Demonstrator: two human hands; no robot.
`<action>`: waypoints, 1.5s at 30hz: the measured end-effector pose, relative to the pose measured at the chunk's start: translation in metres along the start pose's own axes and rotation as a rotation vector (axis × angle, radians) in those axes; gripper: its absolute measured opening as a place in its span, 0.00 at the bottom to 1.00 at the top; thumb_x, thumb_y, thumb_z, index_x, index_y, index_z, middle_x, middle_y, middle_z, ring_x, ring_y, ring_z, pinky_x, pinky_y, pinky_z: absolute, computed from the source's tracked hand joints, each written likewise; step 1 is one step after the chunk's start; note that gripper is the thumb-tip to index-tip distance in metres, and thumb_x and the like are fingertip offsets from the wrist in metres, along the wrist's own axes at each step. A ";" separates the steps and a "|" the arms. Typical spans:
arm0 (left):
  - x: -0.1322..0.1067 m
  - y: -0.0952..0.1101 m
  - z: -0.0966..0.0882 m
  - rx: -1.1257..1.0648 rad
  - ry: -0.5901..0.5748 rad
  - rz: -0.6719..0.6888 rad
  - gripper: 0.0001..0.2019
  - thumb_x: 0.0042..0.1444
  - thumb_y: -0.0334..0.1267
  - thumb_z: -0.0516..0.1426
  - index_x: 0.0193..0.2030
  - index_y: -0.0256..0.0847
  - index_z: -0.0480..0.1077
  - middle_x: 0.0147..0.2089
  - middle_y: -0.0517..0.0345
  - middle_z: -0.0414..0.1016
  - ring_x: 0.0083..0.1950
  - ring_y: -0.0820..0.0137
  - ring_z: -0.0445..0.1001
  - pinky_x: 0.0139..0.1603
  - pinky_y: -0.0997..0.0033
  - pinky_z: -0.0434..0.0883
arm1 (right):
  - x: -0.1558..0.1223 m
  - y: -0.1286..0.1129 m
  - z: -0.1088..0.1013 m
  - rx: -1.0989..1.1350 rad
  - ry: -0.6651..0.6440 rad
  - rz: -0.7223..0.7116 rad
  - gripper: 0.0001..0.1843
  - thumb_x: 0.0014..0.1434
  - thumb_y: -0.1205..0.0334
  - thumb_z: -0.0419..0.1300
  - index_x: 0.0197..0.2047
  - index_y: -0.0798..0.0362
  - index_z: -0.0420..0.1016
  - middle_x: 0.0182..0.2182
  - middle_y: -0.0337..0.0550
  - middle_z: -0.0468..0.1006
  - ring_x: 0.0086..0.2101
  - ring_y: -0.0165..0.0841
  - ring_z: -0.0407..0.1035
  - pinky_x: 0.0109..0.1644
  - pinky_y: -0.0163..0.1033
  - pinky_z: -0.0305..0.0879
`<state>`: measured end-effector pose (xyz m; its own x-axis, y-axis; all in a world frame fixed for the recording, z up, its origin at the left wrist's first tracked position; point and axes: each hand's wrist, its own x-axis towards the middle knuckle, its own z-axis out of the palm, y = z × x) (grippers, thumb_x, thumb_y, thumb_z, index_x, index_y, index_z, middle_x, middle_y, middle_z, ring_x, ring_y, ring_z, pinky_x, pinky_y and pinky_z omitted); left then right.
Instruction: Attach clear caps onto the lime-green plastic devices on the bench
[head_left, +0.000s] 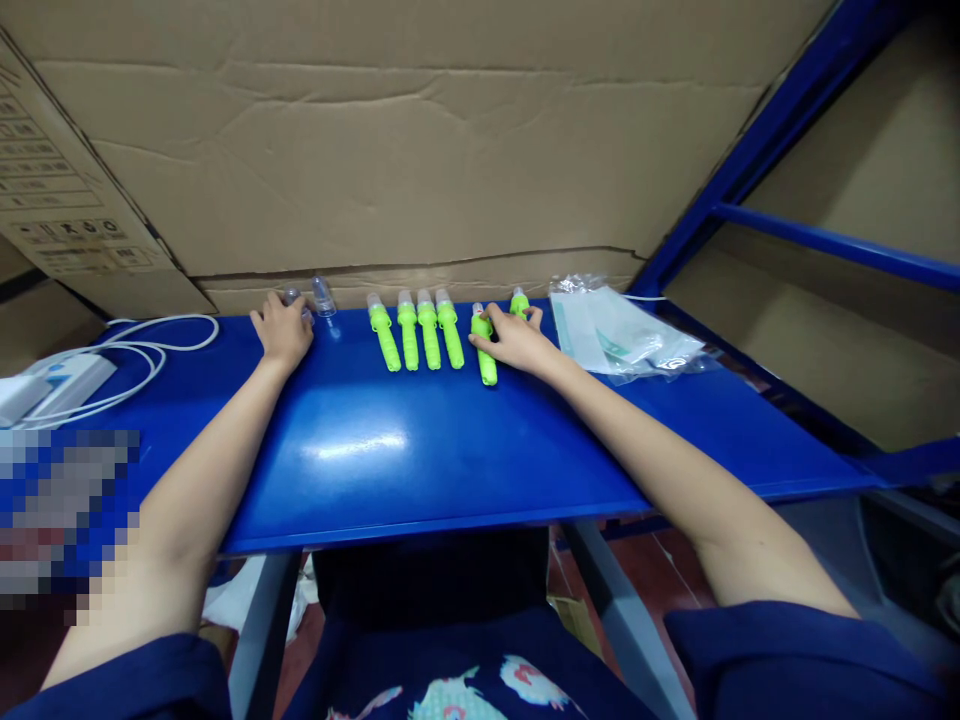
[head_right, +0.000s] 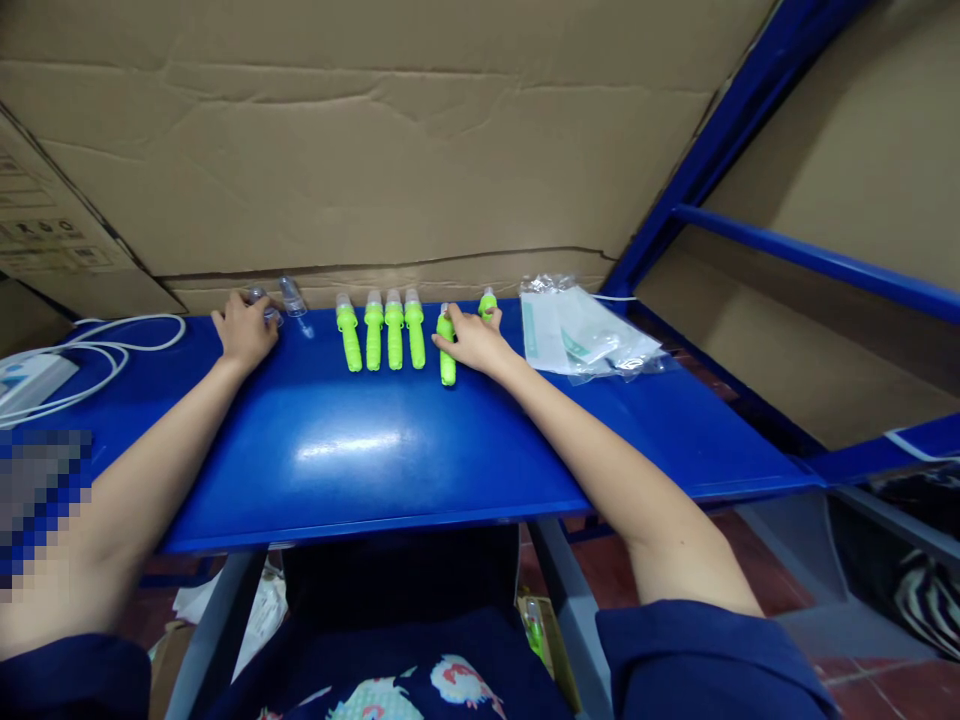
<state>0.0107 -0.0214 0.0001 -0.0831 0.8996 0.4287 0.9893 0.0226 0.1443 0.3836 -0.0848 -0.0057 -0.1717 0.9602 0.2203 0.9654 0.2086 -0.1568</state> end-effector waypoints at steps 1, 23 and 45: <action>0.000 0.000 -0.001 -0.012 -0.014 0.004 0.21 0.64 0.39 0.49 0.60 0.44 0.75 0.66 0.33 0.65 0.68 0.42 0.65 0.67 0.40 0.62 | 0.000 0.000 0.000 0.002 -0.008 0.000 0.27 0.68 0.50 0.52 0.63 0.59 0.65 0.49 0.62 0.83 0.54 0.59 0.73 0.64 0.66 0.52; 0.004 0.003 -0.012 0.032 -0.046 0.016 0.25 0.64 0.52 0.54 0.61 0.37 0.67 0.56 0.30 0.80 0.59 0.39 0.77 0.66 0.35 0.55 | 0.001 -0.007 -0.001 0.014 -0.074 -0.002 0.30 0.65 0.53 0.57 0.63 0.64 0.66 0.56 0.65 0.78 0.55 0.60 0.72 0.59 0.59 0.60; 0.010 0.027 0.012 -0.738 0.294 0.078 0.26 0.58 0.65 0.60 0.45 0.42 0.67 0.41 0.54 0.78 0.41 0.62 0.78 0.56 0.53 0.70 | -0.003 0.003 -0.019 0.049 0.194 -0.042 0.25 0.64 0.61 0.56 0.62 0.58 0.72 0.57 0.62 0.79 0.55 0.57 0.74 0.53 0.56 0.72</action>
<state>0.0378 -0.0065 -0.0023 -0.1471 0.7324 0.6647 0.6676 -0.4224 0.6131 0.3903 -0.0907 0.0111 -0.1660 0.8978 0.4078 0.9468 0.2608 -0.1888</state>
